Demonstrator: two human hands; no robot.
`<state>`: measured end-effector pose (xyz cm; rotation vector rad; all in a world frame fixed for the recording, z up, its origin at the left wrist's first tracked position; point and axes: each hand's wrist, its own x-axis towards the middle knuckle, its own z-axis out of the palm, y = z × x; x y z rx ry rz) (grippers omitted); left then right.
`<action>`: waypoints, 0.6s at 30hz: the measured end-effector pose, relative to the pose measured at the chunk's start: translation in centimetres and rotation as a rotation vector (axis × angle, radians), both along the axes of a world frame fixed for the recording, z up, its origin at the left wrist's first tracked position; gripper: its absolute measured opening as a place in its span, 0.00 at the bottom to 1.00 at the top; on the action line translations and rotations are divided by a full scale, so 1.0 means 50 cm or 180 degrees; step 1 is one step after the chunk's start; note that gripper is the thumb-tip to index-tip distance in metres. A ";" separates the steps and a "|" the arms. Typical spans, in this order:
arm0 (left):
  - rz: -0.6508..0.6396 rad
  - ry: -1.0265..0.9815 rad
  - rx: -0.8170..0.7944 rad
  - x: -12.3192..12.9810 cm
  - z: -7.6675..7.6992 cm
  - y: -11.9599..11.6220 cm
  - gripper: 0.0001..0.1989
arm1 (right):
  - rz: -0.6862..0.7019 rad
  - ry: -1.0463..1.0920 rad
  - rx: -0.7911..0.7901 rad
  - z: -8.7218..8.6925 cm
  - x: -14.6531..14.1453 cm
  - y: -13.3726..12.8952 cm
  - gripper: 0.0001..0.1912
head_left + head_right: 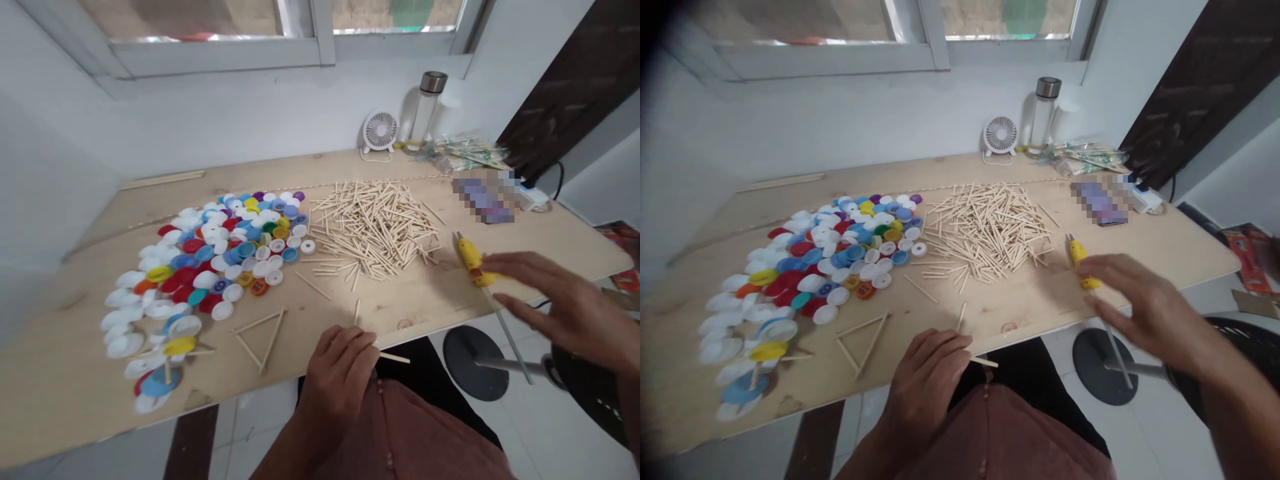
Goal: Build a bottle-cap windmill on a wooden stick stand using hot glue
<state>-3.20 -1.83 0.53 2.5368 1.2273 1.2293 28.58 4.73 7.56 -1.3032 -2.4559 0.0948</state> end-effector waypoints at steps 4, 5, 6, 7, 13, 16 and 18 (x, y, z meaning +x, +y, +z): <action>-0.0186 0.0203 -0.0073 0.019 0.016 -0.004 0.10 | 0.0839 0.0403 -0.0742 -0.006 -0.165 -0.086 0.12; -0.0211 0.0238 -0.0107 0.022 0.020 -0.007 0.11 | 0.0980 0.0497 -0.0842 -0.017 -0.192 -0.097 0.10; -0.0227 0.0261 -0.0133 0.024 0.023 -0.009 0.12 | 0.0980 0.0537 -0.0946 -0.029 -0.212 -0.104 0.10; -0.0226 0.0275 -0.0148 0.025 0.026 -0.012 0.12 | 0.0973 0.0587 -0.0978 -0.041 -0.224 -0.108 0.11; -0.0251 0.0081 -0.0258 0.017 0.031 -0.011 0.09 | 0.0753 0.0757 -0.1107 -0.084 -0.226 -0.108 0.11; 0.0071 -0.0056 -0.0342 -0.006 0.026 0.000 0.09 | 0.0487 0.0961 -0.1278 -0.096 -0.221 -0.104 0.09; 0.0560 -0.0092 -0.0394 -0.026 0.017 0.004 0.11 | 0.0208 0.1129 -0.1330 -0.106 -0.222 -0.098 0.08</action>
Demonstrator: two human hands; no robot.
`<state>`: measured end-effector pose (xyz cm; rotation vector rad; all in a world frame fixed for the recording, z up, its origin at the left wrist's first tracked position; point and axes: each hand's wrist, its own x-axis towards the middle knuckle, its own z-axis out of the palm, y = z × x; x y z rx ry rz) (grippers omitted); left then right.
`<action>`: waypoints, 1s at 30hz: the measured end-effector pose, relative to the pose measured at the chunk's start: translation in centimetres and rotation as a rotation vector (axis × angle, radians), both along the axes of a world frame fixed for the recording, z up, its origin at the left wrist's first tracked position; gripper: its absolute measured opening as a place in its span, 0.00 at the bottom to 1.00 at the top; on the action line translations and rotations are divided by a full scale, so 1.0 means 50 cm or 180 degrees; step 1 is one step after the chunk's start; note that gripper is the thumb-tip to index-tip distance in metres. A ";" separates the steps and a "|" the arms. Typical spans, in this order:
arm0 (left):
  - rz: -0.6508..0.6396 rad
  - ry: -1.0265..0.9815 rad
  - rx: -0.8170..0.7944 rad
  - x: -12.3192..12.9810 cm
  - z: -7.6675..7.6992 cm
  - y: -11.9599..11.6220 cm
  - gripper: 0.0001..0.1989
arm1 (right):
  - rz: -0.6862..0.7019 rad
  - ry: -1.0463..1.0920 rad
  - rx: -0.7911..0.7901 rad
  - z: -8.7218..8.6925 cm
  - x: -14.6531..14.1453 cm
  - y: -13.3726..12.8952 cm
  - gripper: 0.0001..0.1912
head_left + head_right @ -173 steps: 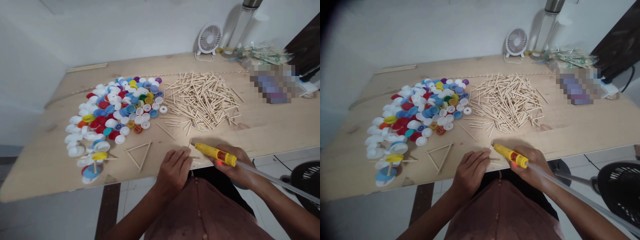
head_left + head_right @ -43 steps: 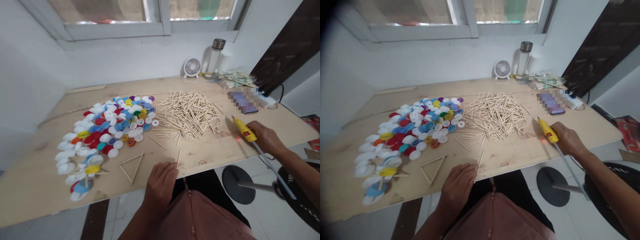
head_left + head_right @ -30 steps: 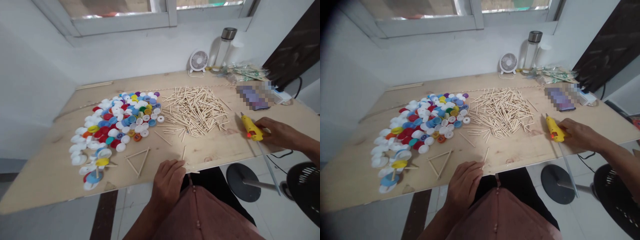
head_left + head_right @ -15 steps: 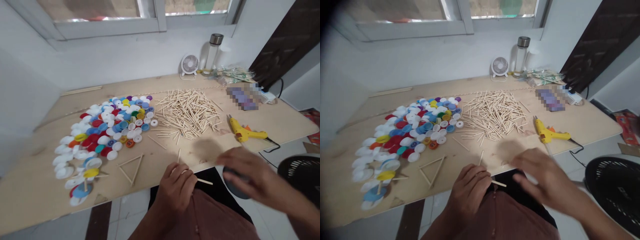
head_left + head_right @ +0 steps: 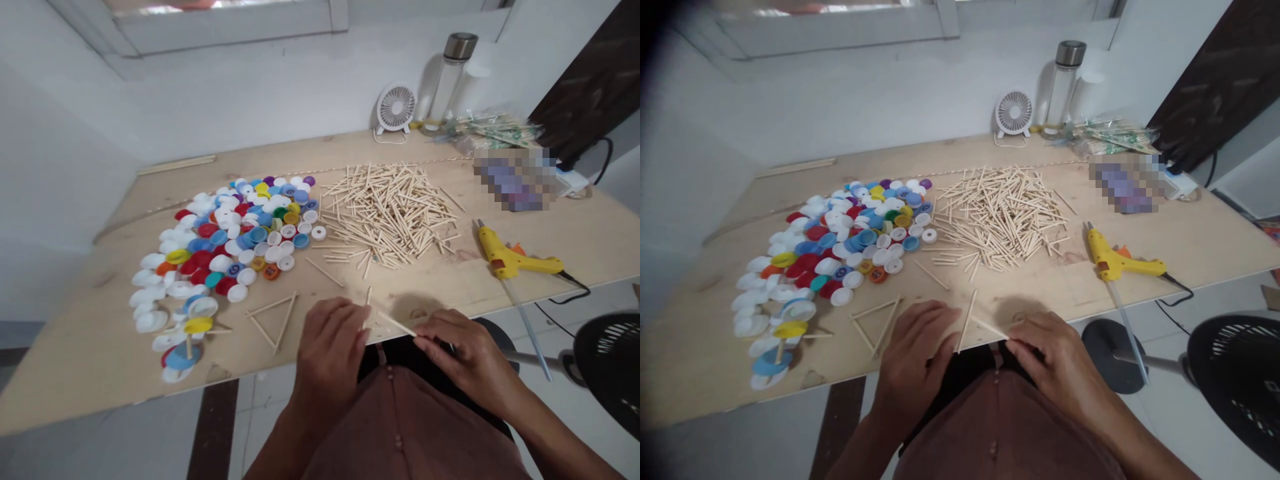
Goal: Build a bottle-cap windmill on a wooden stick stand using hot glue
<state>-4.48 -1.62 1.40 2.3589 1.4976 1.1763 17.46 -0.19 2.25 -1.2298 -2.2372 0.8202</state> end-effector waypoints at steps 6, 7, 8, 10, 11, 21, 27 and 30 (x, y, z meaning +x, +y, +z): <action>0.0195 0.0045 -0.0213 -0.016 -0.040 -0.013 0.09 | -0.0382 -0.0192 0.0275 -0.030 -0.011 0.023 0.11; 0.0158 0.0048 -0.0208 -0.013 -0.046 -0.015 0.10 | -0.0396 -0.0278 0.0352 -0.035 -0.013 0.026 0.11; 0.0138 0.0047 -0.0189 -0.009 -0.050 -0.015 0.10 | -0.0399 -0.0354 0.0429 -0.040 -0.013 0.028 0.11; 0.0110 0.0039 -0.0136 -0.003 -0.057 -0.013 0.11 | -0.0399 -0.0474 0.0614 -0.051 -0.014 0.030 0.11; 0.0088 0.0040 -0.0114 -0.001 -0.061 -0.011 0.11 | -0.0398 -0.0521 0.0720 -0.057 -0.014 0.030 0.10; -0.0091 0.0225 0.0137 -0.001 -0.087 0.000 0.14 | -0.0300 -0.0383 0.1213 -0.075 -0.036 0.028 0.07; -0.0105 0.0212 0.0032 -0.001 -0.086 0.000 0.13 | -0.0256 -0.0387 0.1259 -0.074 -0.043 0.031 0.07; -0.0088 0.0186 0.0009 -0.001 -0.087 0.000 0.13 | -0.0272 -0.0432 0.1308 -0.073 -0.045 0.031 0.07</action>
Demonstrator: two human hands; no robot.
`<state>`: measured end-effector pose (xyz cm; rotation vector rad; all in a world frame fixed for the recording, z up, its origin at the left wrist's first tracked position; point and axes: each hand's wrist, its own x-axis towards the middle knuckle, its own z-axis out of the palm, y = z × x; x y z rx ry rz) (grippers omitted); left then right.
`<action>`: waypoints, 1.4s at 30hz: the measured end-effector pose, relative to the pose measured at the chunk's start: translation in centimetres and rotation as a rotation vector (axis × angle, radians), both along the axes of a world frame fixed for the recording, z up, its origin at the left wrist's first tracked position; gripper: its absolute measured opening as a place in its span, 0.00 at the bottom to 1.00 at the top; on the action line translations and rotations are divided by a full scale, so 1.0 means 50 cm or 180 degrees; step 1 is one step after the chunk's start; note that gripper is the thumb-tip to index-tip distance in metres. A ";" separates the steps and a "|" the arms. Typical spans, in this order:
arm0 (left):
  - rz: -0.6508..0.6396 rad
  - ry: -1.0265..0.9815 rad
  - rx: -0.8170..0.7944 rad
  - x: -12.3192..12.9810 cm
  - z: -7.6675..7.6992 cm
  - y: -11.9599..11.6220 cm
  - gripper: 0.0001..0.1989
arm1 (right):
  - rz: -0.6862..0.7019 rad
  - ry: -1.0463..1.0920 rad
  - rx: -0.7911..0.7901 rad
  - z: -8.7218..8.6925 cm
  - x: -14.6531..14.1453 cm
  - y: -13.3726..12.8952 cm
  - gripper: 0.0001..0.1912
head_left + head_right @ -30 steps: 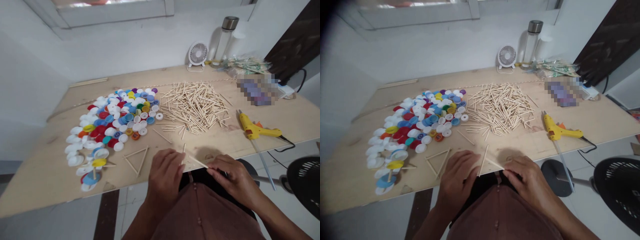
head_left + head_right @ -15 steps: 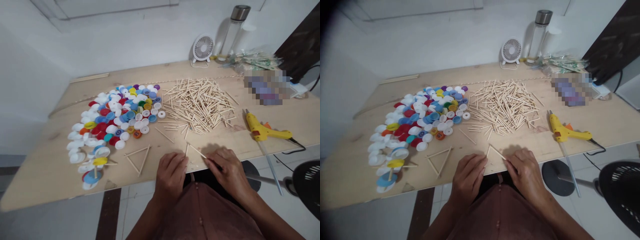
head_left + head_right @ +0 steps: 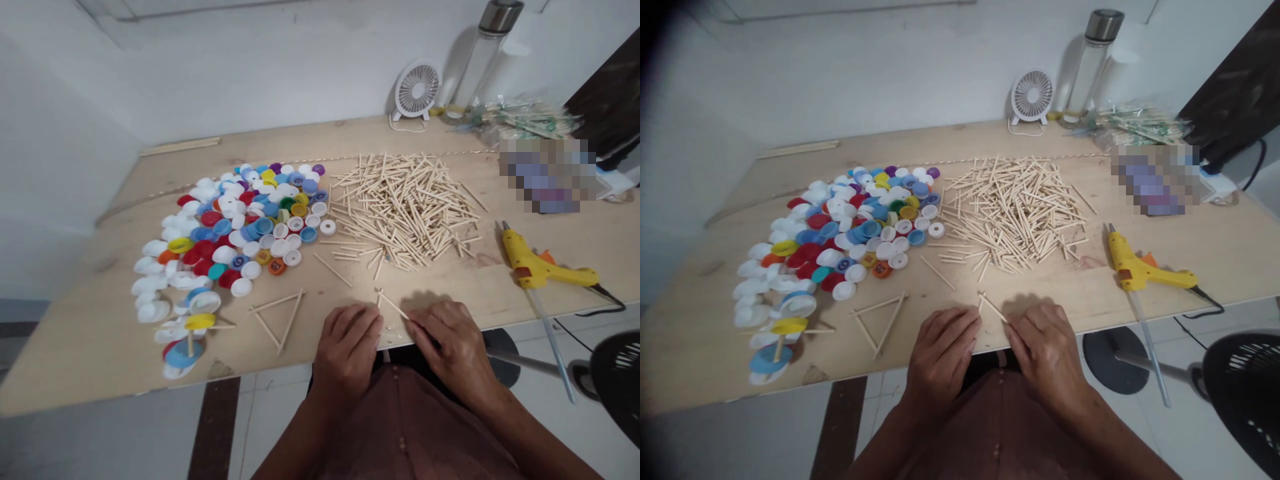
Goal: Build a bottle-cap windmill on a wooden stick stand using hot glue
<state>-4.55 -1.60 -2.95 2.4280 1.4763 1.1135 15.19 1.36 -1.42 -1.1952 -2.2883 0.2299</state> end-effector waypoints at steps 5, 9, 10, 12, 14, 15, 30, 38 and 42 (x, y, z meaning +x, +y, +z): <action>-0.0027 -0.0040 -0.0014 0.000 -0.001 0.001 0.14 | 0.0029 -0.0085 0.0040 0.002 -0.004 0.000 0.07; -0.0044 -0.0037 -0.0041 -0.001 0.000 0.000 0.13 | 0.0023 -0.0151 0.0083 0.002 -0.007 0.001 0.07; -0.0044 -0.0031 -0.0045 -0.001 0.001 0.000 0.13 | 0.0016 -0.0162 0.0098 0.002 -0.007 0.001 0.07; -0.0038 -0.0018 -0.0044 -0.001 0.001 0.000 0.13 | -0.0007 -0.0185 0.0120 0.003 -0.009 0.001 0.07; -0.0026 -0.0006 -0.0048 -0.001 0.001 -0.001 0.14 | -0.0037 -0.0211 0.0152 0.004 -0.012 0.001 0.08; -0.0021 0.0003 -0.0060 -0.001 0.001 -0.001 0.13 | -0.0053 -0.0226 0.0162 0.005 -0.013 0.000 0.08; -0.0022 0.0062 -0.0018 -0.002 0.005 0.001 0.14 | 0.0141 -0.0319 0.0027 0.000 -0.022 0.005 0.10; -0.0056 0.0035 -0.0028 -0.001 0.002 0.003 0.13 | 0.0082 -0.0277 0.0142 -0.007 -0.025 0.011 0.12; -0.0052 0.0038 -0.0051 -0.001 0.003 0.002 0.13 | 0.0066 -0.0256 0.0150 -0.009 -0.026 0.011 0.13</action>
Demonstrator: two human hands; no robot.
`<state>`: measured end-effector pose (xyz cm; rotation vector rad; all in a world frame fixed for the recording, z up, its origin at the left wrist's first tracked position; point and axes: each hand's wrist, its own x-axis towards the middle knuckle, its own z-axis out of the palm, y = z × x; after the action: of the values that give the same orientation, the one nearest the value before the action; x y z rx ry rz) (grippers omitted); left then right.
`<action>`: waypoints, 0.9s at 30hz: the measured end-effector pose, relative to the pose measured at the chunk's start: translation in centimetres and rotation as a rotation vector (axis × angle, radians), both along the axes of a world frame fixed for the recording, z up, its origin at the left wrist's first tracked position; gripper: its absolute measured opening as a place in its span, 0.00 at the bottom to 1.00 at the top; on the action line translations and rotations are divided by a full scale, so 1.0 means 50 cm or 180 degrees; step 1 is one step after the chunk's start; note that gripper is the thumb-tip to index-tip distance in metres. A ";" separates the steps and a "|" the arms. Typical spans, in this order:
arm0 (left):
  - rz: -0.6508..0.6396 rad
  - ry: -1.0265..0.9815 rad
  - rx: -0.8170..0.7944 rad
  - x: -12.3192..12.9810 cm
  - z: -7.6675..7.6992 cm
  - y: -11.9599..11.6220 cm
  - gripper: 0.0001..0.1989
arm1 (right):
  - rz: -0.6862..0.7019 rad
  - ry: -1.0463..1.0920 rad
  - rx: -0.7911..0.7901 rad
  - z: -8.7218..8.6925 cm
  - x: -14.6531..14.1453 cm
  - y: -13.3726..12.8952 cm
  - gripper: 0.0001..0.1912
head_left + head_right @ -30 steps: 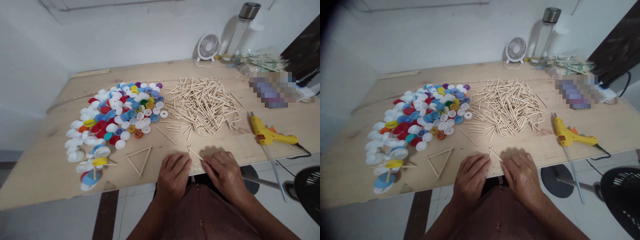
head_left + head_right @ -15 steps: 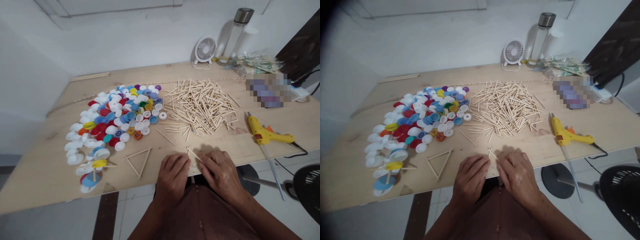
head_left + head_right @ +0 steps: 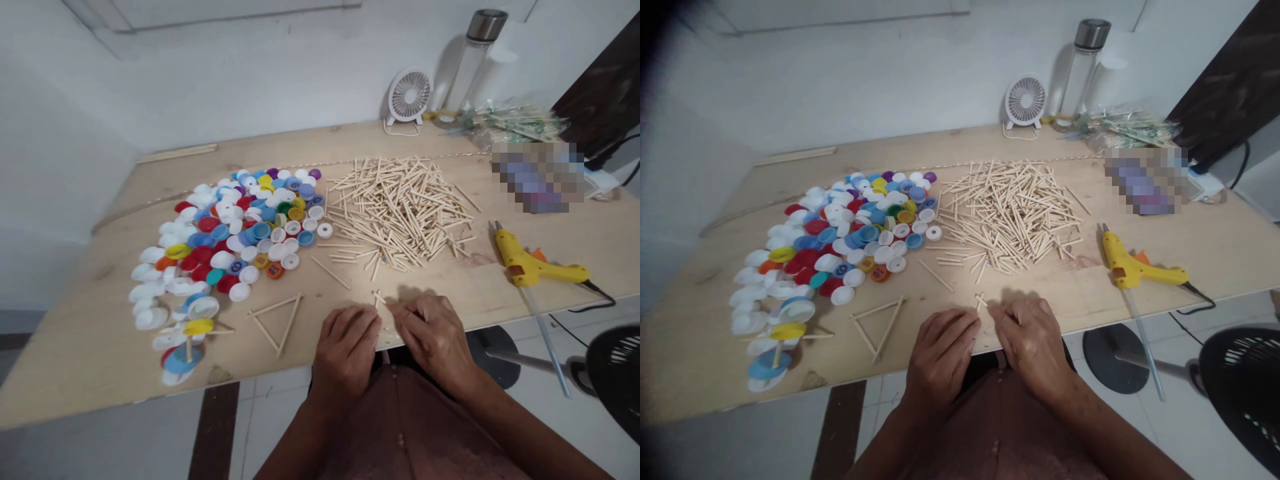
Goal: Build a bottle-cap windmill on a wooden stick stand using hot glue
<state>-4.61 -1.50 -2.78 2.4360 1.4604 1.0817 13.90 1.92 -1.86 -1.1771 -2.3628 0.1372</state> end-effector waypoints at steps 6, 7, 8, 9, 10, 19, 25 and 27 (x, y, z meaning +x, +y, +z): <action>0.0024 0.0039 0.0033 0.000 -0.001 -0.002 0.13 | -0.0003 0.0010 0.0074 -0.002 -0.001 0.002 0.13; 0.0022 0.0040 0.0032 0.000 -0.001 -0.001 0.13 | 0.0001 0.0001 0.0075 -0.002 -0.001 0.002 0.13; 0.0026 0.0038 0.0031 0.000 -0.001 -0.001 0.13 | 0.0001 -0.0001 0.0083 -0.002 0.000 0.002 0.13; 0.0035 0.0033 0.0033 0.000 -0.002 -0.001 0.13 | 0.0000 -0.0003 0.0085 -0.002 0.000 0.002 0.14; 0.0039 0.0029 0.0032 0.000 -0.002 -0.001 0.13 | -0.0004 -0.0006 0.0077 -0.002 0.000 0.002 0.14; 0.0027 0.0035 0.0039 -0.001 -0.002 -0.002 0.13 | 0.0023 -0.0010 0.0053 -0.008 0.004 0.002 0.15; 0.0043 0.0090 0.0051 -0.001 -0.001 -0.001 0.14 | 0.0026 -0.0016 0.0055 -0.008 0.003 0.002 0.16; 0.0048 0.0101 0.0038 -0.001 0.001 -0.001 0.14 | 0.0012 0.0000 0.0070 -0.007 0.001 0.002 0.15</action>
<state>-4.66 -1.55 -2.75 2.4653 1.4884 1.0625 13.95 2.02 -2.21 -1.1624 -2.3606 0.1121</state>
